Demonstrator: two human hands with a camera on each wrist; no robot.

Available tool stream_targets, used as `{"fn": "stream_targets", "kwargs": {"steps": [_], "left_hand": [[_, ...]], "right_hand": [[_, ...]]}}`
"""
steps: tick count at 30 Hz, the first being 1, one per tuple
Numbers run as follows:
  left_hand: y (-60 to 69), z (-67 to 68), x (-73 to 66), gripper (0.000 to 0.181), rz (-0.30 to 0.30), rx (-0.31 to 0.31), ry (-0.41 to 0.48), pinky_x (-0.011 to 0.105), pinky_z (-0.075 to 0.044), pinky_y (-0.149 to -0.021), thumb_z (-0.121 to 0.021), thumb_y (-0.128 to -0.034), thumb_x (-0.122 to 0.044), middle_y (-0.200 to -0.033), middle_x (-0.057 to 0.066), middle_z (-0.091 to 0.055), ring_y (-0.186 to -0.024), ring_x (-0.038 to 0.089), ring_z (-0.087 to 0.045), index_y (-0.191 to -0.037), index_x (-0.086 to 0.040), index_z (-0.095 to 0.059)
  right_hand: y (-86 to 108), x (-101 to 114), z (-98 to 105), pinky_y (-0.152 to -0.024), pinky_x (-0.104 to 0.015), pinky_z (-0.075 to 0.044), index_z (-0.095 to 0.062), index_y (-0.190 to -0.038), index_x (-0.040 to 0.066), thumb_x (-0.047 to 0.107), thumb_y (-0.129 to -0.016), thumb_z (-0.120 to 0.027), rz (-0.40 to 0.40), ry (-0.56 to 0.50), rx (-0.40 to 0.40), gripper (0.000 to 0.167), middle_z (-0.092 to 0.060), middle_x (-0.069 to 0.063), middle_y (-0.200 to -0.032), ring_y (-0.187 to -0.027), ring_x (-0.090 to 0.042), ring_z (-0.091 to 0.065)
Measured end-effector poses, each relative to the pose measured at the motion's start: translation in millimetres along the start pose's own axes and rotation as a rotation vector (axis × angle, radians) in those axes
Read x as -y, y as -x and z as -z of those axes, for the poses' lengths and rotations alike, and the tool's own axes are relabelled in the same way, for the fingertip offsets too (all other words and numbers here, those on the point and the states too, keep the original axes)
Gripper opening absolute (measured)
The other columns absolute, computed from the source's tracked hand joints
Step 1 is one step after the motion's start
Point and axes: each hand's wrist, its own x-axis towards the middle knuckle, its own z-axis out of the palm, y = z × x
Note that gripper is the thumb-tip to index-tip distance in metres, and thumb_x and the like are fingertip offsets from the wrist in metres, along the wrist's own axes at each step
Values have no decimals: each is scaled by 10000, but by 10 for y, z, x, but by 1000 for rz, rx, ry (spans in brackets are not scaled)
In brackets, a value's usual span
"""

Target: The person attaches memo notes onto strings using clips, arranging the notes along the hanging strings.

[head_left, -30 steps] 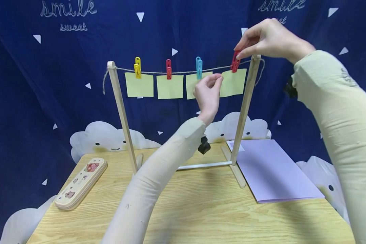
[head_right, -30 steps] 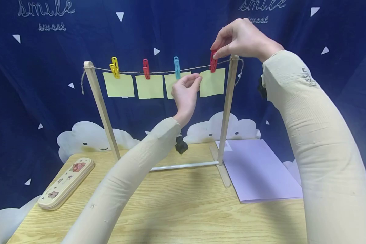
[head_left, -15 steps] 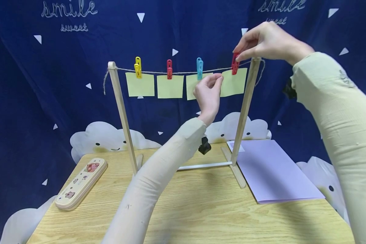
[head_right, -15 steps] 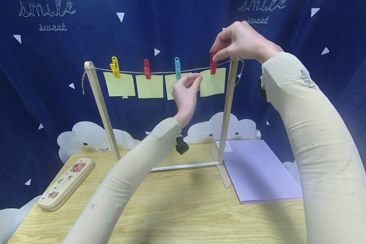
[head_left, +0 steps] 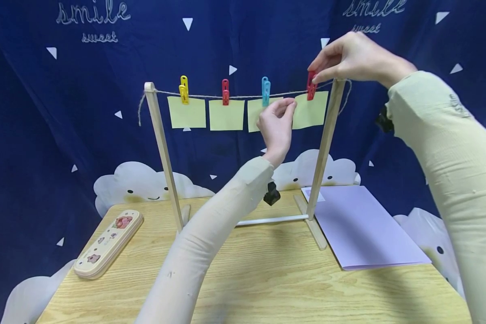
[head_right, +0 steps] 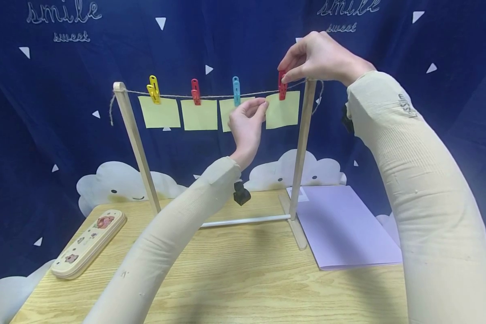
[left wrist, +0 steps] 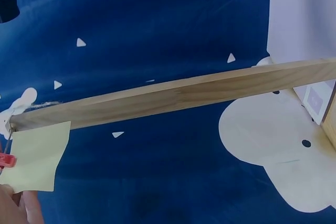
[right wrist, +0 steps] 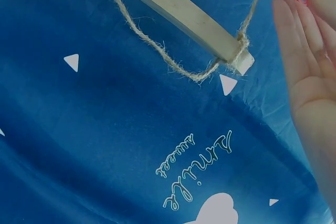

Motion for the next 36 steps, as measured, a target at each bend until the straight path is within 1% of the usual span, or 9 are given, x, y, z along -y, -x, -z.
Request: {"fn": "stream_targets", "kwargs": {"steps": [5, 10, 14, 19, 28, 33, 36], "left_hand": [[-7, 2, 2, 156, -7, -2, 7, 83, -513, -700, -710, -923, -198, -1033, 40, -784, -892, 72, -746, -1017, -86, -766], [-3, 11, 18, 160, -7, -4, 18, 91, -524, -721, -713, -920, -191, -1039, 49, -783, -906, 84, -747, -1023, -79, -761], [3, 24, 32, 161, -16, -2, 28, 95, -528, -725, -713, -920, -187, -1039, 54, -783, -905, 91, -745, -1028, -75, -755], [27, 47, 43, 163, -32, 14, 22, 95, -525, -722, -710, -923, -191, -1028, 55, -784, -889, 96, -742, -1026, -73, -752], [127, 63, 146, 149, -32, 35, 43, 90, -505, -711, -718, -912, -153, -999, 99, -782, -891, 191, -744, -1001, -38, -752], [160, 69, 208, 140, -24, 34, 24, 102, -512, -705, -728, -904, -154, -972, 96, -786, -869, 190, -749, -980, -41, -756], [181, 70, 248, 137, -11, 39, 12, 110, -520, -701, -730, -902, -158, -957, 87, -788, -852, 180, -755, -977, -47, -758]], "right_hand": [[-1, -6, -4, -741, 12, -455, -698, -1217, 94, 299, -899, -732, -14, -37, 18, 380, -673, 263, -823, -782, 90, -637], [6, -14, -29, -732, 17, -449, -688, -1237, 104, 323, -893, -736, -19, -60, 21, 411, -662, 272, -841, -795, 92, -635], [13, -16, -43, -737, 19, -445, -681, -1241, 113, 326, -903, -724, -7, -51, 23, 402, -651, 271, -860, -814, 91, -626], [23, -14, -43, -735, 23, -435, -681, -1243, 122, 338, -919, -705, 8, -25, 16, 390, -648, 267, -876, -818, 94, -616], [52, -7, -44, -744, 20, -421, -683, -1244, 141, 358, -926, -691, 15, -11, 2, 386, -632, 280, -888, -841, 82, -606], [67, 2, -34, -747, 16, -419, -687, -1237, 147, 362, -927, -689, 19, -1, -13, 377, -621, 283, -898, -853, 67, -595], [73, 2, -27, -746, 10, -423, -696, -1222, 154, 362, -928, -687, 22, 8, -20, 360, -647, 245, -926, -850, 68, -595]]}}
